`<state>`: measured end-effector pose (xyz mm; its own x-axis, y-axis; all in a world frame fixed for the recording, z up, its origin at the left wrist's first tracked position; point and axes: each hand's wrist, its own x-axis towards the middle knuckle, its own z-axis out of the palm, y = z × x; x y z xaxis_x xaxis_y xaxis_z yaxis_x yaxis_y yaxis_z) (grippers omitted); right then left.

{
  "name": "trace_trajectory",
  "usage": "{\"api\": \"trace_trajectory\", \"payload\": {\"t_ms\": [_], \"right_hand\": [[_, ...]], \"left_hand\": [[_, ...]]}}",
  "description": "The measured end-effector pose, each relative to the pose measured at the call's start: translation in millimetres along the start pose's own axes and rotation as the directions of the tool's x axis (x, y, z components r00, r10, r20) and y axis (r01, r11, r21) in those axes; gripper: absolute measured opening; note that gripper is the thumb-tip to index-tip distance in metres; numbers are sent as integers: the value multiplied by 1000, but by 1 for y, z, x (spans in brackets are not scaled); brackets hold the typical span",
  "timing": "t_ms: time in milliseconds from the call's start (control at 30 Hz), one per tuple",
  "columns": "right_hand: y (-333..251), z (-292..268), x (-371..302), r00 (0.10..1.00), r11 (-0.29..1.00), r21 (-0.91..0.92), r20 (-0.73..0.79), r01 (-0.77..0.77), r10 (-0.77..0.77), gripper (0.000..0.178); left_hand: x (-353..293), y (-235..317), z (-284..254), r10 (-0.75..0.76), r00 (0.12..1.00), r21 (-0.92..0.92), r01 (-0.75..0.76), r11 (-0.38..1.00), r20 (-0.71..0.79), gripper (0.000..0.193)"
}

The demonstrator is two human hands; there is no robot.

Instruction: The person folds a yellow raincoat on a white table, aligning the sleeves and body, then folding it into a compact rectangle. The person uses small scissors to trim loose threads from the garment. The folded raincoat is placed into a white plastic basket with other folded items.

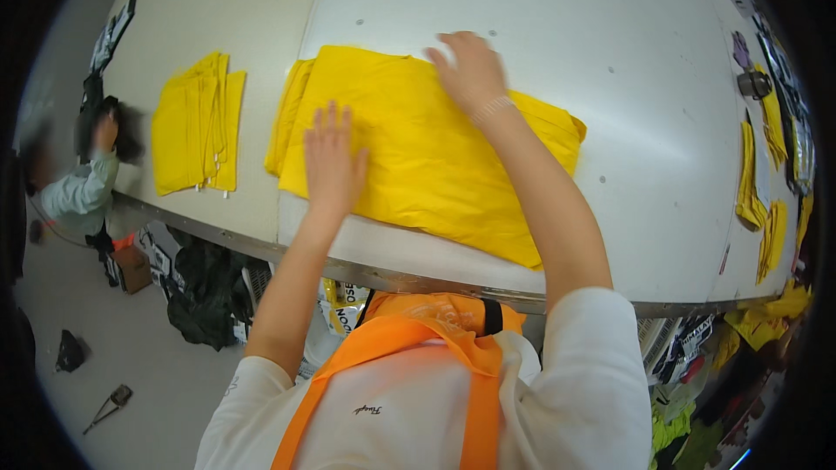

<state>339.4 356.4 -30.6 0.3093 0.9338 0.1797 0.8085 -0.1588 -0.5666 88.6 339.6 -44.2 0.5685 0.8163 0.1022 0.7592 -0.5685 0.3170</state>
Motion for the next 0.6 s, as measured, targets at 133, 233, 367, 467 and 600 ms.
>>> {"api": "trace_trajectory", "payload": {"t_ms": [133,233,367,467,600], "right_hand": [[71,-77,-109,931,977,-89,-331,-192,153,37],[113,-75,-199,839,832,269,-124,-486,530,55],[97,-40,-232,868,795,424,-39,-434,494,71],[80,-60,-218,869,610,659,143,-440,473,74],[78,-78,-232,915,641,655,246,-401,320,74]], "left_hand": [[4,82,3,99,993,-55,-96,994,63,66],[12,97,34,84,994,-49,-81,996,66,68],[19,76,68,121,989,18,-123,992,84,68],[24,61,67,158,983,34,-162,986,95,67],[28,57,66,246,961,8,-249,968,130,64]]}}
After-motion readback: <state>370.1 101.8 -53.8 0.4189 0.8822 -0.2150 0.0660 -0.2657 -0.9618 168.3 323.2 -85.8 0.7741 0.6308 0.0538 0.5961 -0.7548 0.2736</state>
